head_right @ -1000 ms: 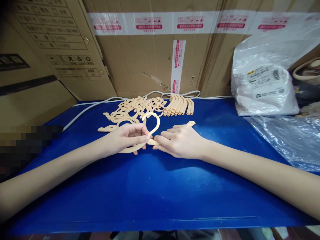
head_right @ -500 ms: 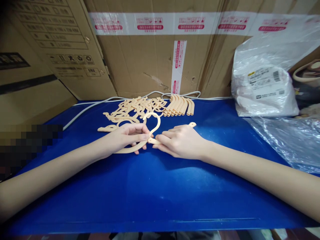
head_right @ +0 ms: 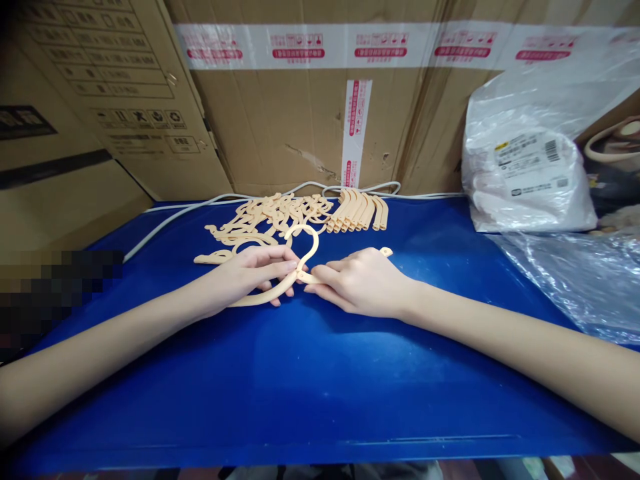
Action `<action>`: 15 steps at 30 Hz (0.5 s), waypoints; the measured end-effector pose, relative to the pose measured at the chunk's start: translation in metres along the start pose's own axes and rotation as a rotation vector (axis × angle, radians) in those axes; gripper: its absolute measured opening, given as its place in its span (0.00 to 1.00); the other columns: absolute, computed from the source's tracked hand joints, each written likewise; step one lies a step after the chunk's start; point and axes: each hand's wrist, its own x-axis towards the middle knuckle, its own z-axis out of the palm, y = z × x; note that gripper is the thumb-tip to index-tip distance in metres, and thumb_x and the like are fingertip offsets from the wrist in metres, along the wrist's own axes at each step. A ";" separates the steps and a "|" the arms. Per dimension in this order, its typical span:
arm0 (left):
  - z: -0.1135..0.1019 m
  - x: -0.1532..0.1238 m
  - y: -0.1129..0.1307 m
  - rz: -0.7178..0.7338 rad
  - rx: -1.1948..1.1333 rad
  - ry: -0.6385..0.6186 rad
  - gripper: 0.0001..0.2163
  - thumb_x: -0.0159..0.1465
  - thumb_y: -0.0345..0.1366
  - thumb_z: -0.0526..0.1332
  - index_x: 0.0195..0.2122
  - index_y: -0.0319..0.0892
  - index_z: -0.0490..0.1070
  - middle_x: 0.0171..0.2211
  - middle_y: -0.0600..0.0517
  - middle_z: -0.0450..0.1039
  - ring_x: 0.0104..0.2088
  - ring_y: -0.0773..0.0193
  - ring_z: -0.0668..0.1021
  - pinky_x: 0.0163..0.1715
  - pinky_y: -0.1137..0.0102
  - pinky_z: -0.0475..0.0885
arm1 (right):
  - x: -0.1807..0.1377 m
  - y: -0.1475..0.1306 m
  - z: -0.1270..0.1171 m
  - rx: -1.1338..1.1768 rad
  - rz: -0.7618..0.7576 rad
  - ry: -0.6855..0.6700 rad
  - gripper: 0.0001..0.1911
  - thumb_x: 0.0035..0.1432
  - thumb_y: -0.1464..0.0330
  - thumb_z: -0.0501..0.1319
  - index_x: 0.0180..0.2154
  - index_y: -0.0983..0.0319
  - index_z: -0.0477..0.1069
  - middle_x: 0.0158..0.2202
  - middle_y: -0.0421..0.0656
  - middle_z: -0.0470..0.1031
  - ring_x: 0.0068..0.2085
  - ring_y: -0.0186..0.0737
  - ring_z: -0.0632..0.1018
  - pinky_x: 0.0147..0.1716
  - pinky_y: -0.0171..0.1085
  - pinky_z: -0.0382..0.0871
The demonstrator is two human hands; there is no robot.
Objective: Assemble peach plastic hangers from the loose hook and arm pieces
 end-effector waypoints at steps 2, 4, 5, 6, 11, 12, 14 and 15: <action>0.002 -0.001 0.001 0.012 0.030 0.025 0.07 0.64 0.37 0.57 0.34 0.39 0.67 0.28 0.54 0.71 0.29 0.69 0.76 0.23 0.77 0.73 | 0.000 0.000 0.000 0.002 0.019 -0.025 0.21 0.69 0.60 0.47 0.32 0.63 0.71 0.23 0.39 0.75 0.20 0.32 0.70 0.22 0.35 0.49; 0.004 -0.002 0.001 0.035 0.062 0.053 0.06 0.64 0.37 0.57 0.34 0.39 0.66 0.30 0.54 0.72 0.28 0.70 0.76 0.23 0.78 0.72 | 0.001 0.000 0.000 0.013 0.034 -0.050 0.23 0.69 0.59 0.45 0.32 0.63 0.71 0.23 0.39 0.75 0.19 0.31 0.69 0.22 0.36 0.47; 0.005 -0.003 0.001 0.050 0.077 0.060 0.06 0.64 0.37 0.58 0.34 0.39 0.66 0.31 0.53 0.72 0.28 0.71 0.75 0.23 0.78 0.72 | 0.001 0.001 0.000 0.016 0.040 -0.060 0.23 0.69 0.59 0.45 0.32 0.63 0.71 0.23 0.39 0.75 0.19 0.31 0.69 0.21 0.36 0.47; 0.007 -0.004 0.000 0.065 0.091 0.060 0.07 0.63 0.38 0.58 0.34 0.39 0.66 0.32 0.53 0.73 0.28 0.71 0.75 0.24 0.78 0.71 | 0.001 0.001 0.000 0.019 0.042 -0.065 0.23 0.69 0.59 0.45 0.32 0.63 0.71 0.23 0.39 0.75 0.19 0.31 0.69 0.22 0.36 0.47; 0.012 -0.009 -0.002 0.112 0.221 0.052 0.10 0.64 0.41 0.58 0.32 0.40 0.64 0.26 0.56 0.72 0.25 0.72 0.74 0.25 0.78 0.69 | 0.001 0.004 0.000 0.066 0.002 -0.012 0.20 0.68 0.60 0.48 0.33 0.62 0.72 0.26 0.39 0.75 0.23 0.32 0.70 0.27 0.35 0.56; 0.012 -0.009 -0.002 0.116 0.243 0.054 0.11 0.64 0.42 0.58 0.30 0.40 0.64 0.24 0.56 0.71 0.24 0.72 0.74 0.25 0.77 0.69 | 0.001 0.004 0.000 0.074 -0.005 0.014 0.19 0.67 0.59 0.49 0.33 0.62 0.73 0.26 0.39 0.75 0.24 0.33 0.70 0.28 0.35 0.57; 0.013 -0.009 -0.002 0.117 0.273 0.042 0.12 0.65 0.42 0.57 0.28 0.39 0.64 0.22 0.56 0.70 0.23 0.72 0.74 0.24 0.77 0.68 | 0.001 0.004 -0.001 0.071 -0.001 0.079 0.18 0.66 0.58 0.52 0.33 0.62 0.73 0.25 0.40 0.73 0.25 0.34 0.70 0.28 0.35 0.57; 0.013 -0.009 -0.001 0.113 0.283 0.032 0.13 0.65 0.42 0.56 0.27 0.39 0.64 0.22 0.56 0.70 0.22 0.72 0.73 0.24 0.77 0.68 | 0.001 0.004 -0.001 0.060 0.006 0.114 0.18 0.65 0.58 0.53 0.33 0.63 0.73 0.25 0.40 0.73 0.26 0.34 0.69 0.28 0.35 0.57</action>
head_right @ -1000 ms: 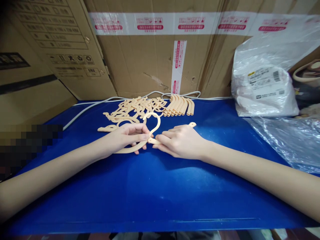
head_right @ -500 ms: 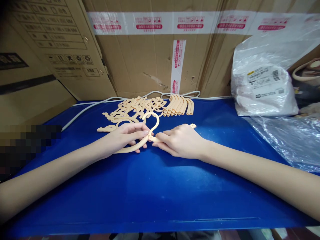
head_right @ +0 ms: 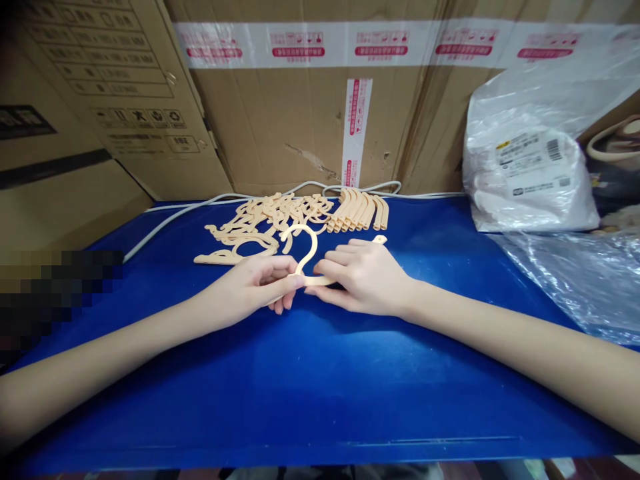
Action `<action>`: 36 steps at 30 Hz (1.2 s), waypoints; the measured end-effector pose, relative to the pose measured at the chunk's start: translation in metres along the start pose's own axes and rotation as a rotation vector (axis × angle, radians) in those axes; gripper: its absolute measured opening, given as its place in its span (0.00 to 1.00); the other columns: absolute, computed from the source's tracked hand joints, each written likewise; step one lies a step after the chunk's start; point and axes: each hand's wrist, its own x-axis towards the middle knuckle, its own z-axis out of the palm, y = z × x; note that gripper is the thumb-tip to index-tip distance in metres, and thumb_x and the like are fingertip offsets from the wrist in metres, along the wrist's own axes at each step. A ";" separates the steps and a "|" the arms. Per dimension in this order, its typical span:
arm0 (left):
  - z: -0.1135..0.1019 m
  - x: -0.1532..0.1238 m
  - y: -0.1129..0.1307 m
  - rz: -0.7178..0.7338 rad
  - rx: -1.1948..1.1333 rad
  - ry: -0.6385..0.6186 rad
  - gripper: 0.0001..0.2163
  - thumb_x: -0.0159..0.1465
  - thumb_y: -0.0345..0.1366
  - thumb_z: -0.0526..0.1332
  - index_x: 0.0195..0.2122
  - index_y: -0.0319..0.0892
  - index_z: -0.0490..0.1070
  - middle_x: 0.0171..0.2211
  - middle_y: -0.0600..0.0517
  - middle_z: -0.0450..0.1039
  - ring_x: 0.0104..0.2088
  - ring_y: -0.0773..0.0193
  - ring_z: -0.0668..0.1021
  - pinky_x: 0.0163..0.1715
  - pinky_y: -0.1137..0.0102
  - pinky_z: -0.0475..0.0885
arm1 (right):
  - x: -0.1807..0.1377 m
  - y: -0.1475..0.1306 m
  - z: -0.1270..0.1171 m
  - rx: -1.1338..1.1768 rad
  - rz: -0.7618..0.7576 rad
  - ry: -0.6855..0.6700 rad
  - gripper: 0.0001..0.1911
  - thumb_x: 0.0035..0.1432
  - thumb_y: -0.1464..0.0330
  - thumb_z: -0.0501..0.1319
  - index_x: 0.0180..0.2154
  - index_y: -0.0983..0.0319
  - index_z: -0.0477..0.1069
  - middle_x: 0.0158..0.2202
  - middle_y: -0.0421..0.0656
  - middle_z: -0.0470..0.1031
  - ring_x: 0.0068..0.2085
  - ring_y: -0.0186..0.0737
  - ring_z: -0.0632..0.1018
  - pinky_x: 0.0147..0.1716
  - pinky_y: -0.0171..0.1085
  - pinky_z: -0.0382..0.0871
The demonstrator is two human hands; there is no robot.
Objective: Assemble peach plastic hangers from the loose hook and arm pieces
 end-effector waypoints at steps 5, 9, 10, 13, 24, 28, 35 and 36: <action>-0.003 0.000 0.000 0.035 0.091 -0.008 0.14 0.66 0.43 0.55 0.27 0.39 0.65 0.21 0.57 0.69 0.20 0.73 0.71 0.23 0.77 0.65 | 0.002 0.000 -0.001 -0.099 -0.019 0.136 0.15 0.62 0.58 0.57 0.34 0.62 0.73 0.30 0.42 0.74 0.33 0.38 0.69 0.34 0.38 0.58; -0.002 -0.003 0.001 0.074 0.203 0.016 0.18 0.67 0.46 0.52 0.26 0.39 0.65 0.19 0.58 0.66 0.20 0.74 0.68 0.22 0.77 0.62 | 0.002 0.000 -0.001 -0.146 -0.027 0.184 0.13 0.61 0.59 0.58 0.33 0.61 0.72 0.36 0.44 0.75 0.38 0.40 0.70 0.41 0.41 0.58; -0.002 -0.004 0.001 0.078 0.230 0.022 0.18 0.67 0.47 0.52 0.26 0.39 0.64 0.19 0.58 0.66 0.20 0.74 0.68 0.22 0.77 0.61 | 0.002 0.000 -0.001 -0.149 -0.020 0.188 0.13 0.61 0.58 0.58 0.33 0.61 0.72 0.37 0.44 0.75 0.39 0.41 0.70 0.41 0.42 0.58; -0.002 -0.005 0.003 0.083 0.294 0.024 0.19 0.68 0.47 0.50 0.26 0.39 0.65 0.19 0.58 0.66 0.20 0.74 0.67 0.22 0.76 0.59 | 0.001 0.000 -0.002 -0.149 -0.006 0.205 0.13 0.61 0.58 0.58 0.36 0.61 0.71 0.39 0.45 0.74 0.41 0.42 0.71 0.41 0.42 0.58; -0.003 -0.004 0.004 0.074 0.413 0.009 0.19 0.68 0.46 0.48 0.26 0.40 0.65 0.20 0.57 0.65 0.21 0.71 0.66 0.22 0.73 0.55 | 0.003 0.000 -0.001 -0.110 0.019 0.204 0.14 0.58 0.59 0.60 0.39 0.63 0.69 0.37 0.45 0.74 0.40 0.42 0.72 0.40 0.42 0.59; -0.003 -0.004 0.004 0.066 0.413 0.012 0.20 0.68 0.48 0.48 0.26 0.40 0.65 0.20 0.57 0.65 0.21 0.71 0.66 0.23 0.73 0.55 | 0.002 0.000 0.000 -0.096 0.022 0.197 0.14 0.59 0.58 0.59 0.39 0.62 0.70 0.37 0.45 0.74 0.39 0.42 0.72 0.39 0.42 0.58; -0.005 -0.004 0.004 0.068 0.413 0.002 0.21 0.68 0.49 0.47 0.25 0.40 0.64 0.20 0.58 0.65 0.21 0.72 0.66 0.24 0.73 0.57 | 0.002 0.001 0.001 -0.105 0.025 0.169 0.14 0.61 0.57 0.57 0.39 0.62 0.70 0.37 0.45 0.74 0.39 0.42 0.71 0.40 0.42 0.57; -0.005 -0.005 0.005 0.068 0.407 0.001 0.21 0.68 0.49 0.47 0.25 0.40 0.63 0.20 0.58 0.65 0.21 0.72 0.67 0.24 0.73 0.57 | 0.001 0.001 0.001 -0.113 0.022 0.161 0.14 0.62 0.58 0.57 0.40 0.62 0.70 0.37 0.45 0.74 0.39 0.42 0.71 0.40 0.42 0.57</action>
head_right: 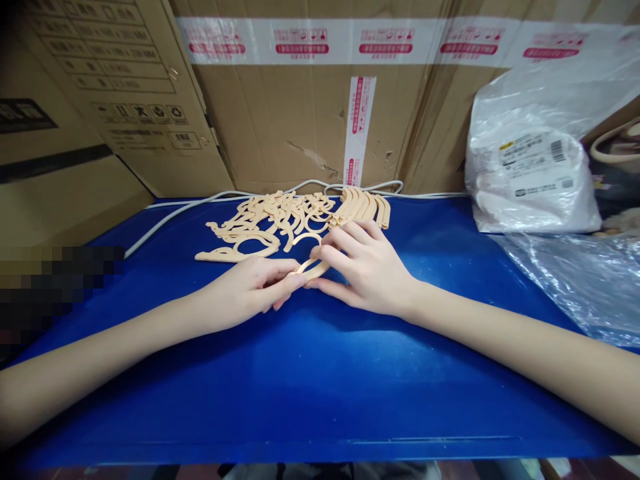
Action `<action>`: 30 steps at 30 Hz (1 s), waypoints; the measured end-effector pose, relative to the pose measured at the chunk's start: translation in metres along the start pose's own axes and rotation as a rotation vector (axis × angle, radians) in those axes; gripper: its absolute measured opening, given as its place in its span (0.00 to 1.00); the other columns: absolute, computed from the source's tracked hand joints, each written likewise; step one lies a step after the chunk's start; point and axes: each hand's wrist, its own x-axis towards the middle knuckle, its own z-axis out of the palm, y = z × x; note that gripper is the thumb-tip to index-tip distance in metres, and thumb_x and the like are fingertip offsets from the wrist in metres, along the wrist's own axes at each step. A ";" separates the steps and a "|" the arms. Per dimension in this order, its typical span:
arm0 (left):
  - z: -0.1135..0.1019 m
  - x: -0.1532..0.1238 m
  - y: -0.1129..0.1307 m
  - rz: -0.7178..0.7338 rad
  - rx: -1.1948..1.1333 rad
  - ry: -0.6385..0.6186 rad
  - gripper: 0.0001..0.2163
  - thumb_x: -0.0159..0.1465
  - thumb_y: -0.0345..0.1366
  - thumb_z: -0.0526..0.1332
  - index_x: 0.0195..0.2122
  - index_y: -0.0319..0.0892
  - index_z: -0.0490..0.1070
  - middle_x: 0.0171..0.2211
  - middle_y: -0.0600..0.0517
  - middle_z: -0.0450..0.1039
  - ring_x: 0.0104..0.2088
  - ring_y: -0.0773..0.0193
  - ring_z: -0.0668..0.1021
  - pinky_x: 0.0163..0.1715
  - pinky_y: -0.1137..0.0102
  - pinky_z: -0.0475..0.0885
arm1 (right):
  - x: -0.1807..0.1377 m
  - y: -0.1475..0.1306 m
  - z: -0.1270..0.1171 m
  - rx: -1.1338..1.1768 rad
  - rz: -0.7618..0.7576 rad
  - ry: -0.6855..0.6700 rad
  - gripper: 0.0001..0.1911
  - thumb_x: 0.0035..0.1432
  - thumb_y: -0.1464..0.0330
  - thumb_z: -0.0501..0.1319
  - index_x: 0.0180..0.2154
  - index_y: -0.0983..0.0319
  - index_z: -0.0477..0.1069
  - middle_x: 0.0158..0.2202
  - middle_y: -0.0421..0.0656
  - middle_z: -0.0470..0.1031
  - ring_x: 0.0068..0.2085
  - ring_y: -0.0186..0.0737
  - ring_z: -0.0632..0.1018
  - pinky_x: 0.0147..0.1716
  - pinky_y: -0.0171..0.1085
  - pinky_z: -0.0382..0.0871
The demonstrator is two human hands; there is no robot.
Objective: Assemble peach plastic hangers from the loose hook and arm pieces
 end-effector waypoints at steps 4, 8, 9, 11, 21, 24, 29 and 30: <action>-0.001 -0.001 0.001 0.013 -0.030 0.007 0.21 0.69 0.48 0.47 0.25 0.40 0.63 0.20 0.58 0.65 0.22 0.72 0.68 0.25 0.73 0.59 | 0.000 -0.001 -0.002 -0.035 -0.012 -0.014 0.13 0.63 0.59 0.56 0.42 0.61 0.69 0.37 0.44 0.74 0.39 0.42 0.71 0.41 0.42 0.57; 0.000 -0.002 0.000 0.012 0.048 0.037 0.18 0.68 0.46 0.50 0.25 0.40 0.61 0.20 0.58 0.62 0.22 0.71 0.65 0.24 0.73 0.56 | 0.001 -0.001 -0.003 -0.068 -0.014 0.005 0.12 0.64 0.61 0.55 0.41 0.62 0.70 0.33 0.44 0.73 0.36 0.41 0.70 0.38 0.41 0.57; 0.000 -0.002 0.000 0.013 0.072 0.039 0.17 0.67 0.45 0.51 0.25 0.41 0.61 0.20 0.58 0.61 0.22 0.71 0.64 0.23 0.73 0.55 | 0.001 -0.002 -0.003 -0.072 -0.013 0.009 0.12 0.64 0.61 0.55 0.40 0.62 0.70 0.32 0.43 0.73 0.35 0.41 0.70 0.37 0.41 0.57; 0.001 -0.002 -0.001 0.025 0.112 0.041 0.14 0.66 0.43 0.53 0.26 0.41 0.61 0.21 0.59 0.60 0.22 0.71 0.63 0.23 0.73 0.54 | 0.001 -0.001 -0.002 -0.059 -0.006 -0.004 0.11 0.64 0.63 0.55 0.40 0.64 0.70 0.30 0.43 0.72 0.34 0.40 0.71 0.36 0.39 0.57; 0.001 -0.002 -0.004 0.072 0.254 0.034 0.14 0.67 0.43 0.52 0.27 0.41 0.58 0.22 0.58 0.61 0.23 0.70 0.63 0.24 0.72 0.52 | 0.001 -0.001 0.002 -0.004 0.033 -0.157 0.08 0.63 0.68 0.52 0.36 0.63 0.69 0.31 0.41 0.75 0.31 0.36 0.74 0.34 0.37 0.57; 0.001 -0.001 -0.004 0.088 0.276 0.040 0.14 0.67 0.43 0.51 0.27 0.41 0.58 0.22 0.58 0.62 0.22 0.69 0.63 0.24 0.72 0.52 | 0.002 -0.002 0.002 -0.043 0.027 -0.187 0.09 0.63 0.69 0.51 0.34 0.63 0.69 0.28 0.40 0.73 0.30 0.35 0.73 0.34 0.37 0.56; 0.001 -0.002 -0.003 0.094 0.326 0.022 0.13 0.68 0.43 0.51 0.29 0.41 0.62 0.23 0.56 0.66 0.23 0.68 0.66 0.24 0.71 0.52 | 0.002 -0.003 0.000 -0.143 -0.025 -0.185 0.09 0.61 0.69 0.52 0.31 0.63 0.68 0.25 0.39 0.71 0.25 0.34 0.69 0.31 0.37 0.55; 0.000 -0.002 -0.003 0.098 0.339 0.021 0.13 0.68 0.42 0.51 0.29 0.41 0.62 0.23 0.56 0.66 0.23 0.68 0.66 0.24 0.71 0.52 | 0.002 -0.003 -0.001 -0.150 -0.030 -0.187 0.09 0.61 0.69 0.52 0.31 0.63 0.68 0.25 0.40 0.71 0.25 0.34 0.69 0.31 0.37 0.54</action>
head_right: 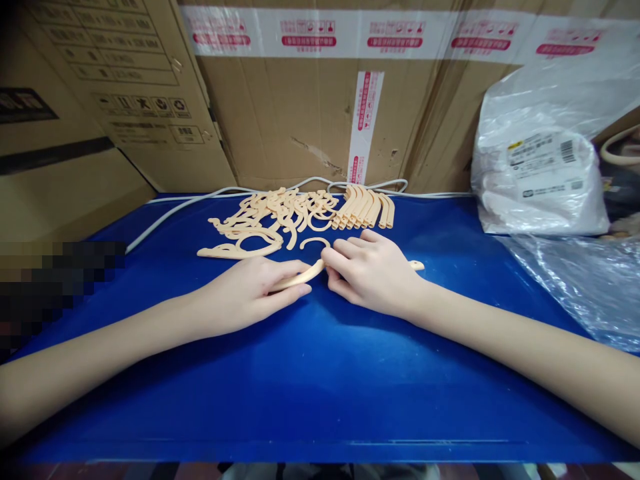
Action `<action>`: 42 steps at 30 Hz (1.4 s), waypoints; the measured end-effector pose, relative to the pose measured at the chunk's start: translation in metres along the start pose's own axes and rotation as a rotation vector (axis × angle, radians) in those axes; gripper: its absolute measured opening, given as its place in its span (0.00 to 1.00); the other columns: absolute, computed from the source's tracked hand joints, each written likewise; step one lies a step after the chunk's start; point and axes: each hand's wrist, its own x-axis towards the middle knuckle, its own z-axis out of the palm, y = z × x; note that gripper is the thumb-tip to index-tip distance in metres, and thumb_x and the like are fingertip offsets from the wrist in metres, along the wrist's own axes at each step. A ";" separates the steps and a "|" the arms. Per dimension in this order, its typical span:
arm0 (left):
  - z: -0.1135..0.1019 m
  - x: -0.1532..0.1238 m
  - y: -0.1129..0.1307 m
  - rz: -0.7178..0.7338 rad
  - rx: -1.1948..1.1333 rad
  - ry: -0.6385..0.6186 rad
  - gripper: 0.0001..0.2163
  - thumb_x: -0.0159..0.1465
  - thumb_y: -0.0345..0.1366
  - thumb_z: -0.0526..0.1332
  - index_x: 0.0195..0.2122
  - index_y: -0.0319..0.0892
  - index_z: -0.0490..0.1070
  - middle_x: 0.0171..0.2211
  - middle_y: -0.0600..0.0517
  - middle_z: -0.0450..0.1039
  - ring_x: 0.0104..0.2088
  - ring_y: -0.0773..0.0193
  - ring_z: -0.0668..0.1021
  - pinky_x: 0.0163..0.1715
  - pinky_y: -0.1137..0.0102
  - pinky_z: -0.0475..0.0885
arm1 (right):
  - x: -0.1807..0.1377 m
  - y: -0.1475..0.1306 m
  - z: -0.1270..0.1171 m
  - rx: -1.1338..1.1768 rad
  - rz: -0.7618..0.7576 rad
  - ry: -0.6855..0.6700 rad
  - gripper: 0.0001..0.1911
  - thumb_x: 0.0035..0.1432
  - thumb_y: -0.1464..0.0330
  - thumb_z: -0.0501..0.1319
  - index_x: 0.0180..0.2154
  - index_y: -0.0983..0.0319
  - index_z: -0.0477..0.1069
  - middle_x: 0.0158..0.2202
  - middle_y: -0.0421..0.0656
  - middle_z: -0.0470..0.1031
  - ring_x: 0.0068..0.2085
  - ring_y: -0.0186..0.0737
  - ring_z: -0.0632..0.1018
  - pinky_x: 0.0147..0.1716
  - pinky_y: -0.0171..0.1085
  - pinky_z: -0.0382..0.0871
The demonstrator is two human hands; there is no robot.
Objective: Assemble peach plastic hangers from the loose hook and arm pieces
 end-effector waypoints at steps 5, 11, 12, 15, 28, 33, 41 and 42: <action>-0.006 -0.004 0.002 0.060 0.109 -0.019 0.14 0.69 0.42 0.49 0.30 0.41 0.65 0.22 0.55 0.67 0.23 0.68 0.68 0.24 0.71 0.52 | -0.001 0.002 -0.003 0.061 -0.068 -0.063 0.10 0.61 0.70 0.51 0.29 0.62 0.67 0.25 0.39 0.71 0.24 0.33 0.68 0.28 0.36 0.55; -0.014 -0.009 0.004 0.115 0.308 -0.004 0.14 0.67 0.43 0.52 0.27 0.41 0.65 0.20 0.55 0.67 0.21 0.68 0.67 0.22 0.69 0.47 | -0.002 0.013 -0.002 0.074 -0.038 -0.172 0.08 0.62 0.69 0.51 0.30 0.61 0.64 0.25 0.38 0.72 0.23 0.33 0.69 0.27 0.36 0.56; -0.014 -0.009 0.004 0.127 0.310 -0.002 0.14 0.66 0.42 0.52 0.27 0.41 0.65 0.21 0.55 0.68 0.21 0.68 0.67 0.22 0.69 0.47 | -0.002 0.015 -0.002 0.088 -0.033 -0.183 0.08 0.61 0.68 0.51 0.30 0.61 0.64 0.25 0.38 0.73 0.23 0.33 0.69 0.27 0.35 0.56; -0.014 -0.010 0.003 0.196 0.315 0.005 0.11 0.66 0.40 0.52 0.28 0.41 0.66 0.23 0.55 0.70 0.22 0.69 0.68 0.23 0.70 0.49 | -0.003 0.021 0.000 0.115 -0.015 -0.196 0.07 0.61 0.68 0.52 0.30 0.61 0.64 0.24 0.38 0.72 0.23 0.33 0.70 0.26 0.35 0.56; -0.042 0.004 -0.050 -0.129 0.619 0.500 0.12 0.68 0.38 0.50 0.39 0.40 0.71 0.36 0.49 0.74 0.40 0.57 0.73 0.29 0.70 0.63 | -0.002 0.021 -0.004 0.031 -0.080 -0.011 0.12 0.63 0.67 0.52 0.32 0.63 0.71 0.27 0.42 0.72 0.28 0.36 0.70 0.30 0.37 0.59; -0.034 0.009 -0.061 0.028 0.561 0.386 0.15 0.68 0.42 0.51 0.46 0.38 0.72 0.46 0.45 0.72 0.50 0.54 0.70 0.49 0.62 0.66 | 0.003 -0.004 -0.018 0.346 -0.069 -0.078 0.15 0.64 0.63 0.54 0.48 0.62 0.70 0.40 0.46 0.74 0.37 0.39 0.72 0.37 0.39 0.62; -0.010 0.008 -0.039 0.188 0.511 0.279 0.17 0.68 0.43 0.51 0.44 0.37 0.75 0.48 0.44 0.73 0.55 0.50 0.68 0.56 0.56 0.59 | 0.003 -0.021 -0.014 0.474 -0.121 -0.175 0.16 0.66 0.60 0.51 0.47 0.62 0.70 0.44 0.46 0.73 0.44 0.41 0.71 0.45 0.42 0.59; -0.010 0.008 -0.039 0.197 0.504 0.282 0.17 0.69 0.42 0.51 0.43 0.37 0.75 0.48 0.44 0.73 0.55 0.51 0.68 0.56 0.56 0.59 | 0.003 -0.021 -0.013 0.508 -0.107 -0.172 0.14 0.67 0.62 0.51 0.44 0.61 0.71 0.43 0.45 0.73 0.42 0.40 0.71 0.44 0.41 0.59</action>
